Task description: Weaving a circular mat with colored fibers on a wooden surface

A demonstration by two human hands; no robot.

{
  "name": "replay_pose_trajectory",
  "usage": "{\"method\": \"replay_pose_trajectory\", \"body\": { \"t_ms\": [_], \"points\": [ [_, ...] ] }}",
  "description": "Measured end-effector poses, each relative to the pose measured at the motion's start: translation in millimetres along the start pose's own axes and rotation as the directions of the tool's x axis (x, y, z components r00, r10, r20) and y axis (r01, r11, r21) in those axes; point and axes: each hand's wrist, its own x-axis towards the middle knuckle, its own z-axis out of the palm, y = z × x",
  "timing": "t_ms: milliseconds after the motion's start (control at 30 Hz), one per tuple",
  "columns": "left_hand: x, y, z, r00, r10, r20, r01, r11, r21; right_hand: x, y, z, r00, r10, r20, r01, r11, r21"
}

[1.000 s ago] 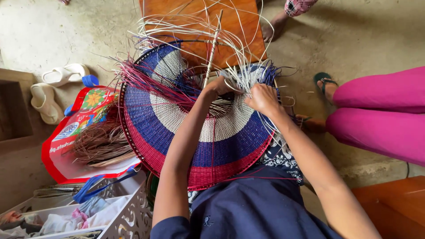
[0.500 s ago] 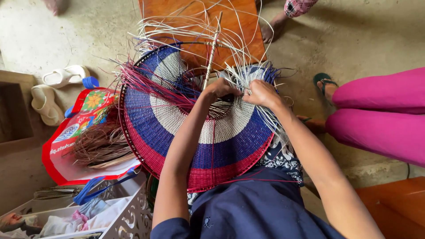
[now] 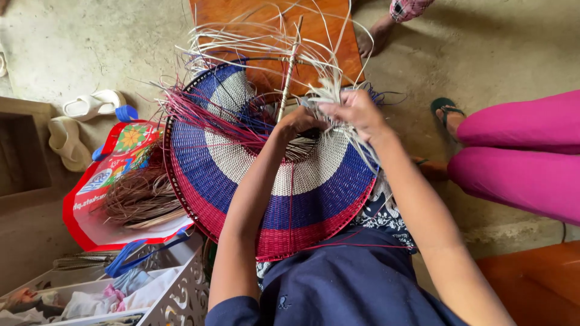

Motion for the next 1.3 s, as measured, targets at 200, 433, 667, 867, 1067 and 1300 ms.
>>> {"method": "replay_pose_trajectory", "body": {
  "t_ms": [200, 433, 667, 867, 1067, 1300],
  "points": [
    [12, -27, -5, 0.994, -0.093, -0.055, 0.088, 0.993, -0.081, 73, 142, -53, 0.99, -0.074, -0.117, -0.046, 0.621, -0.783],
    [47, -60, -18, 0.999, -0.029, 0.045, 0.019, 0.978, 0.208, 8, 55, -26, 0.955, -0.139, 0.263, 0.198, 0.956, -0.216],
    [40, -52, -20, 0.993, -0.092, -0.068, 0.097, 0.993, 0.067, 37, 116, -44, 0.986, -0.166, 0.015, 0.135, 0.744, -0.655],
    [6, -15, -15, 0.995, -0.095, -0.015, 0.094, 0.994, -0.056, 41, 123, -45, 0.979, -0.205, 0.012, 0.158, 0.714, -0.682],
    [14, -28, -7, 1.0, -0.026, 0.001, 0.026, 0.998, -0.052, -1, 65, -24, 0.971, -0.139, 0.194, 0.201, 0.915, -0.351],
    [1, -21, -7, 0.988, -0.125, -0.094, 0.137, 0.981, 0.138, 3, 106, -27, 0.997, 0.054, -0.06, -0.08, 0.55, -0.831]
  ]
}}
